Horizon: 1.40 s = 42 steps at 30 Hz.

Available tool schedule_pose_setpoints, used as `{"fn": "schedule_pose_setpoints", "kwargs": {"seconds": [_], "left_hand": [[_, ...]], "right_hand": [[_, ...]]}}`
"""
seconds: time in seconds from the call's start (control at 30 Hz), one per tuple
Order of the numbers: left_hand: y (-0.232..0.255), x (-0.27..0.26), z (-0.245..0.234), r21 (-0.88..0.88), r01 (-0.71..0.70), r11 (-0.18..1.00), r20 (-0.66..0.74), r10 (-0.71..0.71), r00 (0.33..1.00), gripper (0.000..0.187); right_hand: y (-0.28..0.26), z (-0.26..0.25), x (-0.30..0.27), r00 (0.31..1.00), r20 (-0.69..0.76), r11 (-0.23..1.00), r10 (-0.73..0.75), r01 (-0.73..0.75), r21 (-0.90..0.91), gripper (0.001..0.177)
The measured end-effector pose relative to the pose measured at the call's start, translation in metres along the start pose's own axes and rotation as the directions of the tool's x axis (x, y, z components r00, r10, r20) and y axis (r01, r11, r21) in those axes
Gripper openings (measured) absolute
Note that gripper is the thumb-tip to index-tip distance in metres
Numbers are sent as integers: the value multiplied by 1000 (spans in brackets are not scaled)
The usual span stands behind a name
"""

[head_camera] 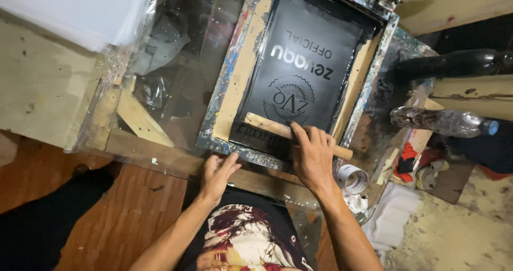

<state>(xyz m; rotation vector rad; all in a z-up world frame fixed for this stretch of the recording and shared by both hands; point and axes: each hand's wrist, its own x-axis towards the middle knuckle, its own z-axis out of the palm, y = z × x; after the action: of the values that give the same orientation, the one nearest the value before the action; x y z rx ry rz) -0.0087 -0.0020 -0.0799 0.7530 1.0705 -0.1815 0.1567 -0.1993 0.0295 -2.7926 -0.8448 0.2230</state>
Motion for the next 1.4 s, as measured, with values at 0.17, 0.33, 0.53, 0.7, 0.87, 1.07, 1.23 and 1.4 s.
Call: {"fn": "schedule_pose_setpoints", "kwargs": {"seconds": [0.17,0.33,0.53,0.7,0.87,1.07,1.23,1.4], "left_hand": [[-19,20,-13,76,-65,995,45,62,997,55],[18,-4,0,196,-75,978,35,70,997,48],[28,-4,3,294,-104,950,92,80,993,29],[46,-9,9,285,-127,950,92,104,990,27],[50,-11,8,274,-214,937,155,177,972,35],[61,-16,10,357,-218,908,161,170,972,43],[93,-54,25,420,-340,841,265,245,933,44],[180,-116,65,376,-527,763,508,306,805,32]], "right_hand": [[2,22,0,990,-126,973,-69,38,-228,76],[10,29,11,986,-144,964,-81,41,-263,76],[37,20,85,990,-134,948,-49,4,-317,79],[79,6,172,987,-152,937,-57,0,-350,87],[89,-28,249,987,-145,942,-67,15,-334,80],[67,-55,215,987,-117,990,-110,98,-102,65],[27,-97,90,984,-169,996,-50,61,62,43],[-17,-158,6,940,-339,995,26,9,100,36]]}}
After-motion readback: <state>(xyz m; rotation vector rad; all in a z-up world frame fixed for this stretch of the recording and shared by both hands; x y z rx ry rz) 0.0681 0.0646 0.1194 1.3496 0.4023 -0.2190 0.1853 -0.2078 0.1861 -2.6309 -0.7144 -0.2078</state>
